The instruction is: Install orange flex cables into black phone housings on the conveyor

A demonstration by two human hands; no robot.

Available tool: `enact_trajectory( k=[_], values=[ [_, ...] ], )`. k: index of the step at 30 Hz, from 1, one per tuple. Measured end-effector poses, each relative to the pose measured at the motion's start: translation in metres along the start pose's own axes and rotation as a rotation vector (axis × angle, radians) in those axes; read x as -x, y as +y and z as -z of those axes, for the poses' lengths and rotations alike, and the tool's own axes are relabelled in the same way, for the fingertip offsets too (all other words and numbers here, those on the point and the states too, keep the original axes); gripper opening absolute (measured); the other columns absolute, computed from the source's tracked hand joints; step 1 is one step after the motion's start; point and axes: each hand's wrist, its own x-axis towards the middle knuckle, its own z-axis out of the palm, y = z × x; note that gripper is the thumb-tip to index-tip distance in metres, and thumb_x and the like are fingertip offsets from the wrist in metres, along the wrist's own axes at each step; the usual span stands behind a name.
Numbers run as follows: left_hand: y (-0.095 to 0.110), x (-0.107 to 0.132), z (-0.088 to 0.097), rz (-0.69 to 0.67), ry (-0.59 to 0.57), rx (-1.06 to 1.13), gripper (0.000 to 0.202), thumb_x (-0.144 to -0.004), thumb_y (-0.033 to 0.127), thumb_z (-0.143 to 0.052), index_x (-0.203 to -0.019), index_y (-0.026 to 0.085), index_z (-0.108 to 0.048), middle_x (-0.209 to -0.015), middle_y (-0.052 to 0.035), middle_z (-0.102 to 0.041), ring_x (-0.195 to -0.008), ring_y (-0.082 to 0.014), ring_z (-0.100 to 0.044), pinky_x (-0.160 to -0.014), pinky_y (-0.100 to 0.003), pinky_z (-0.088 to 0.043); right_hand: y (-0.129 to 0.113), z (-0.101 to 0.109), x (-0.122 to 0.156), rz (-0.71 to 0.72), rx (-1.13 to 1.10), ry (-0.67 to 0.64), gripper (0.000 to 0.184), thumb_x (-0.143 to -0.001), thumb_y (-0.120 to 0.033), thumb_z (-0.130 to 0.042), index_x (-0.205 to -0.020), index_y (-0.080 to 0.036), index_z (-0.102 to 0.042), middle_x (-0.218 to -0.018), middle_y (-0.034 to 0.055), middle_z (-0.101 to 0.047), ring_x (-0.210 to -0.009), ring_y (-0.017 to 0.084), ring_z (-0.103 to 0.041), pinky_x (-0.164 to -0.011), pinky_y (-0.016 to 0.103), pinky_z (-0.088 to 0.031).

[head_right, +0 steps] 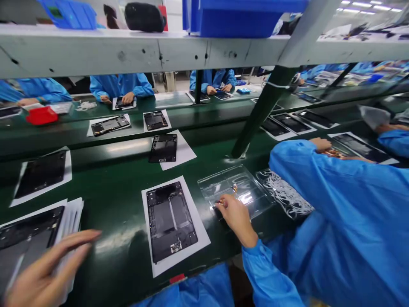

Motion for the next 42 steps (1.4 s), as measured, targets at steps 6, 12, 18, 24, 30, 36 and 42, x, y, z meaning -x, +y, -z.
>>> enact_trajectory(
  k=[6,12,18,24,30,36,42],
  values=[
    [0.066,-0.04,-0.111,-0.508,-0.263,0.158,0.019,-0.096,0.033,-0.047,-0.095,0.024,-0.063,-0.105,-0.0075,-0.066,-0.101,-0.0222,-0.062,-0.09,-0.035,-0.05,0.006,-0.007,-0.006,0.012,0.132,0.017,0.019,-0.091,-0.027,-0.048,-0.084,-0.019,-0.064,-0.082,0.0069,-0.069,-0.075,0.02,-0.064,-0.063,0.029,-0.038],
    [0.108,-0.035,-0.139,-0.631,-0.215,0.298,0.012,-0.094,0.025,-0.053,-0.104,0.022,-0.06,-0.117,-0.0086,-0.061,-0.115,-0.0218,-0.055,-0.102,-0.037,-0.043,0.0,0.053,0.017,0.12,0.123,0.338,0.033,-0.092,-0.042,-0.043,-0.089,-0.019,-0.066,-0.089,0.0085,-0.069,-0.062,0.018,-0.059,-0.059,0.031,-0.041],
    [0.138,-0.023,-0.186,-0.501,-0.434,0.426,0.067,-0.078,0.029,-0.076,-0.134,0.023,-0.04,-0.107,-0.0046,-0.068,-0.1,-0.0222,-0.065,-0.092,-0.036,-0.05,-0.077,0.074,0.013,0.186,-0.441,0.025,0.033,-0.085,-0.048,-0.058,-0.095,-0.02,-0.07,-0.059,-0.0003,-0.061,-0.046,0.013,-0.049,-0.048,0.026,-0.04],
    [0.076,-0.012,-0.168,-0.438,-0.12,0.07,0.038,-0.093,0.013,-0.049,-0.13,0.02,-0.043,-0.087,-0.0009,-0.068,-0.081,-0.0192,-0.065,-0.075,-0.031,-0.051,-0.139,0.032,-0.034,0.169,-0.743,-0.45,0.031,-0.08,-0.045,-0.066,-0.086,-0.015,-0.071,-0.077,0.0052,-0.072,-0.067,0.017,-0.063,-0.063,0.028,-0.049],
    [0.027,-0.006,-0.126,-0.685,0.23,-0.318,0.025,-0.099,0.013,-0.041,-0.121,0.013,-0.052,-0.085,-0.0061,-0.067,-0.073,-0.0193,-0.063,-0.067,-0.031,-0.049,-0.187,-0.017,-0.06,0.338,-0.683,-0.602,0.018,-0.08,-0.03,-0.063,-0.083,-0.015,-0.071,-0.072,0.0031,-0.071,-0.068,0.014,-0.062,-0.063,0.024,-0.045],
    [0.016,-0.033,-0.123,-0.695,0.248,-0.557,0.02,-0.094,0.008,-0.047,-0.106,0.013,-0.061,-0.074,-0.0039,-0.062,-0.069,-0.0204,-0.058,-0.06,-0.032,-0.043,-0.217,-0.066,-0.102,0.46,-0.368,-0.546,0.012,-0.074,-0.014,-0.062,-0.068,-0.018,-0.072,-0.069,0.0013,-0.07,-0.066,0.014,-0.06,-0.063,0.024,-0.04],
    [0.013,-0.05,-0.136,-0.677,0.272,-0.498,0.013,-0.093,0.011,-0.051,-0.099,0.015,-0.063,-0.077,-0.0041,-0.062,-0.072,-0.0207,-0.058,-0.062,-0.033,-0.044,-0.229,-0.092,-0.125,0.464,-0.267,-0.642,0.009,-0.066,-0.01,-0.068,-0.068,-0.017,-0.073,-0.06,-0.0022,-0.063,-0.059,0.011,-0.055,-0.057,0.022,-0.036]
  ],
)
